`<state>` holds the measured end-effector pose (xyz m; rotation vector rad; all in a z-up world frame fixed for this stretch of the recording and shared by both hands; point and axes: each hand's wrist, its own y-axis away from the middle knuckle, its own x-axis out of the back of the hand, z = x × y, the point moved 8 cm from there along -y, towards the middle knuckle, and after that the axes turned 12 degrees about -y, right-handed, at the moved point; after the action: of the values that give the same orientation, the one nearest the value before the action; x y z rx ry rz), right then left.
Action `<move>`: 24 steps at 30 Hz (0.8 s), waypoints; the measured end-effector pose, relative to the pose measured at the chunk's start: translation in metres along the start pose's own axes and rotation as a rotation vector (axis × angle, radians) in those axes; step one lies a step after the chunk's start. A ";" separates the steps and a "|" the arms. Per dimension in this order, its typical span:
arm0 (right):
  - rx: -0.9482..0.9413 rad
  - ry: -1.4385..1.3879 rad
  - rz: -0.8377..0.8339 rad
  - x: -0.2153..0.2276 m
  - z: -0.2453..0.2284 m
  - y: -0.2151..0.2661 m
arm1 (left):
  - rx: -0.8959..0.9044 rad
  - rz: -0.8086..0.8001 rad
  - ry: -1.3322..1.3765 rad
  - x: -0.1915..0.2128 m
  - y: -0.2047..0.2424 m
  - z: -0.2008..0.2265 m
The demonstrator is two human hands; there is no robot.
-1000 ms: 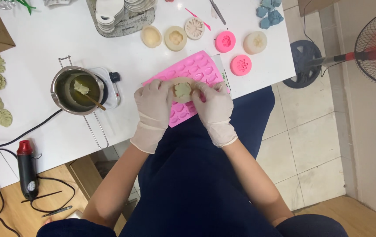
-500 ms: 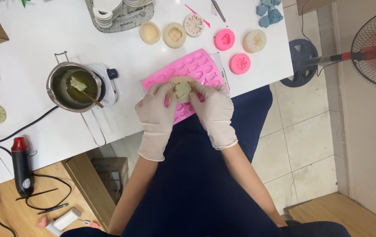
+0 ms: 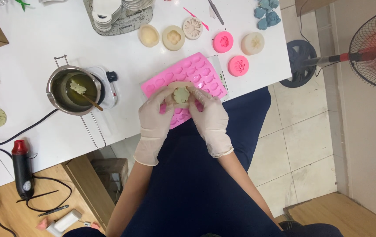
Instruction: Extracting decorative wax flowers and succulents from silicone molds and cleaning excess wax from them.
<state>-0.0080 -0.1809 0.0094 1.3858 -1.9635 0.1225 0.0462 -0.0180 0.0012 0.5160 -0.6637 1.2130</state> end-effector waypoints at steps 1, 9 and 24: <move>-0.001 0.000 0.001 -0.002 0.004 0.001 | -0.001 -0.001 0.000 0.002 -0.001 0.000; 0.325 0.211 0.171 -0.008 0.005 0.011 | -0.063 0.010 -0.142 -0.005 0.003 -0.004; 0.353 0.182 0.201 0.005 -0.012 -0.004 | -0.174 0.128 -0.508 -0.005 0.001 0.013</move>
<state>0.0007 -0.1812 0.0202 1.3316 -1.9853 0.6937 0.0413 -0.0297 0.0065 0.6488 -1.2384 1.1347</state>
